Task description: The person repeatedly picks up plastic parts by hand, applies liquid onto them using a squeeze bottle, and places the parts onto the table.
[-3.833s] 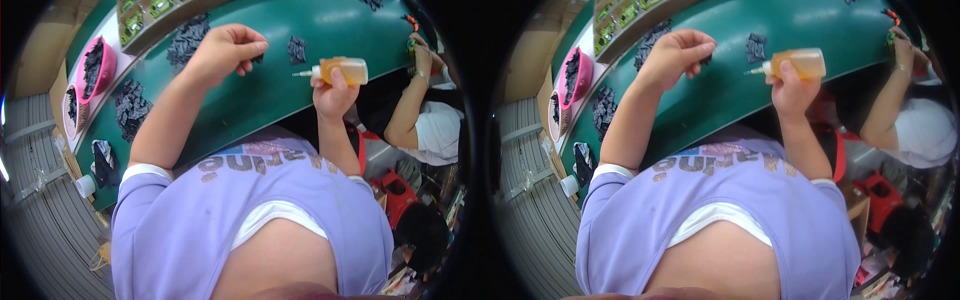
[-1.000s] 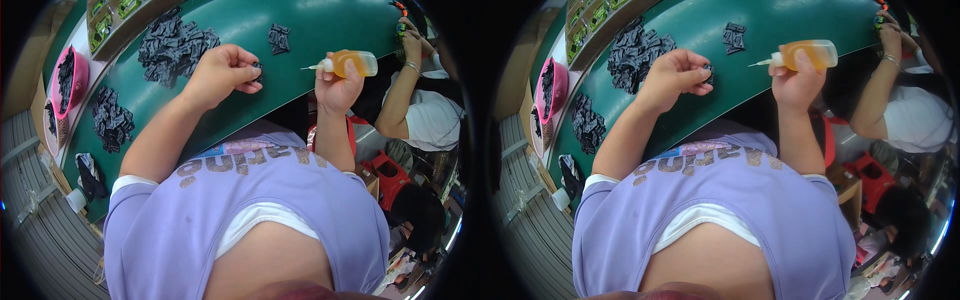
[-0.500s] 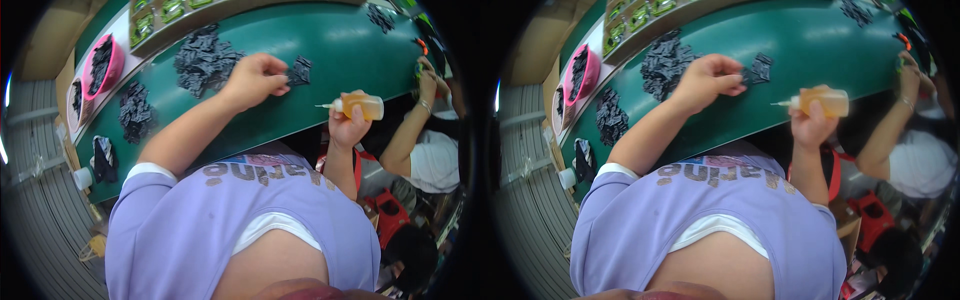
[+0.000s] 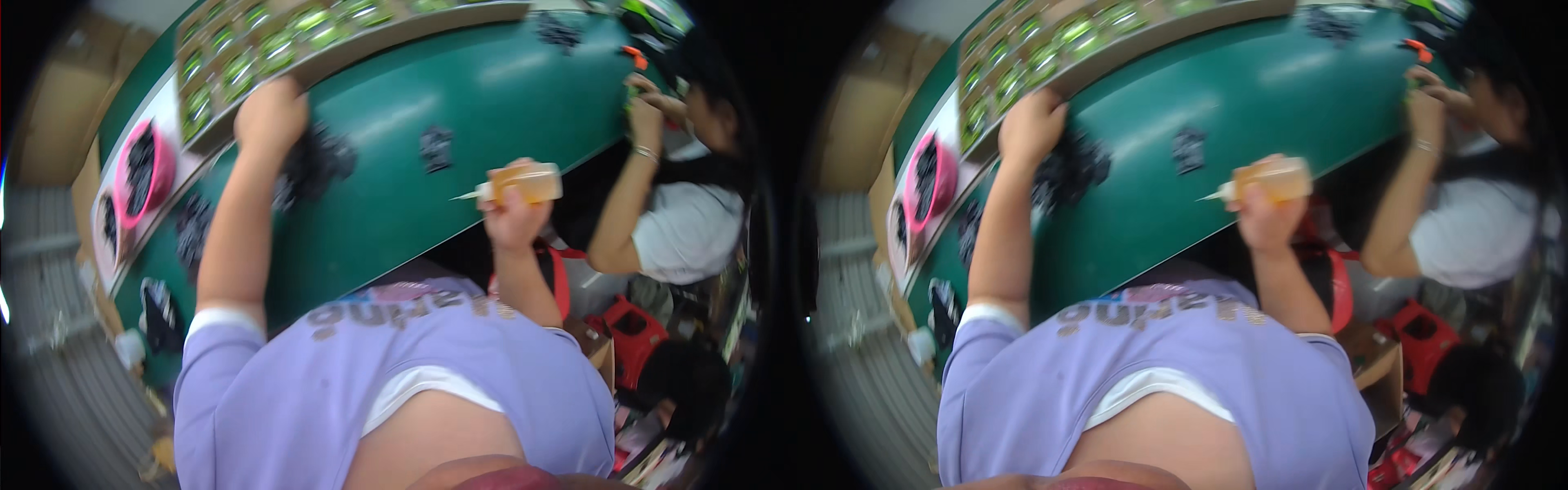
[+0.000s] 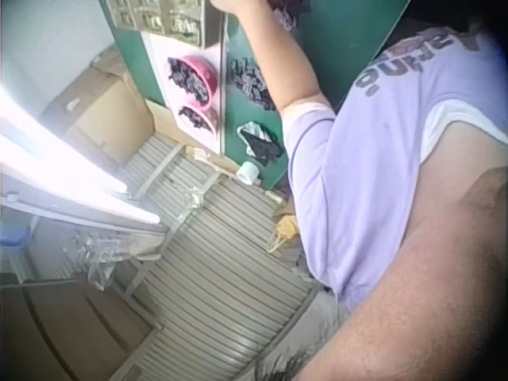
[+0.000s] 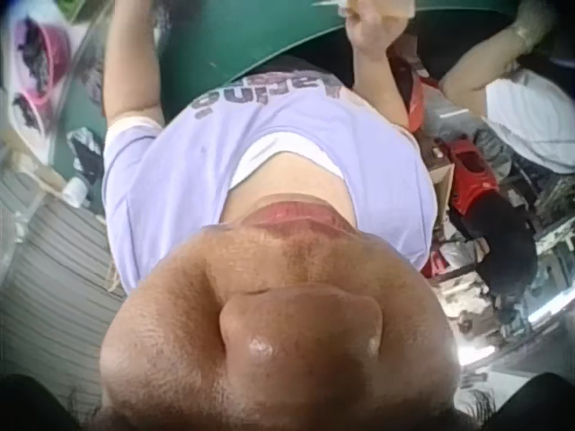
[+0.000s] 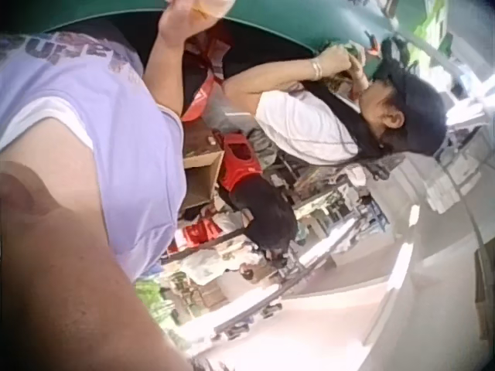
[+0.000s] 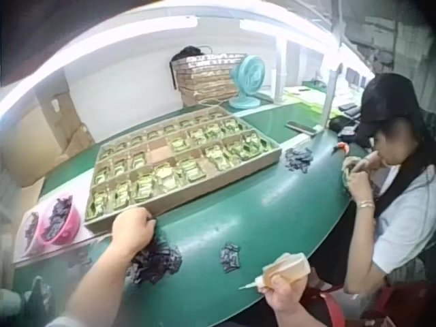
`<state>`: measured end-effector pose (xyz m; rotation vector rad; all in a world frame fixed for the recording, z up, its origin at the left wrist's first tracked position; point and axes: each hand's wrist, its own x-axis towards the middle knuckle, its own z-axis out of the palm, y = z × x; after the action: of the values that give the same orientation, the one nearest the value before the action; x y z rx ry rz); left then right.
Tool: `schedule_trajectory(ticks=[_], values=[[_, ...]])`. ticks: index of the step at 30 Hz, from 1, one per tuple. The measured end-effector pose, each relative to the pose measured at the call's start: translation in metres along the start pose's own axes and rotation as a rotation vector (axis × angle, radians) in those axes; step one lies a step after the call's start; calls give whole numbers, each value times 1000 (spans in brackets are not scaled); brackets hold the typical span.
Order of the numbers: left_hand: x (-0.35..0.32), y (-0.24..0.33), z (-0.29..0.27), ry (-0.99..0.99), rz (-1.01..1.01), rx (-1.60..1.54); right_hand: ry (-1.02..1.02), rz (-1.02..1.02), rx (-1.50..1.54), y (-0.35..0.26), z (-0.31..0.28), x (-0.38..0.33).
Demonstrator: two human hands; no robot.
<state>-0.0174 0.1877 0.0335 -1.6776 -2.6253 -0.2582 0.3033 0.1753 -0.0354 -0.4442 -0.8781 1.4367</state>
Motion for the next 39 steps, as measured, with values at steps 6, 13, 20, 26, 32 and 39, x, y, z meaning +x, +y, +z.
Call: schedule_trajectory(ticks=[6, 13, 20, 26, 32, 39], values=[[-5, 9, 10, 45, 19, 41, -57, 6, -52, -6, -2, 0], [-7, 5, 15, 134, 93, -16, -51, -16, -93, -9, 3, 3], [-31, 9, -5, 320, 129, -310, -36, 6, -82, -9, 3, 3], [-75, 31, -10, -78, -16, -1206, -69, 23, -81, -2, -8, 3], [-117, 61, 26, -727, -87, -1535, 66, 0, -11, 4, 21, 12], [-110, 58, 32, -811, -71, -1467, -154, -154, -379, 21, 31, 1]])
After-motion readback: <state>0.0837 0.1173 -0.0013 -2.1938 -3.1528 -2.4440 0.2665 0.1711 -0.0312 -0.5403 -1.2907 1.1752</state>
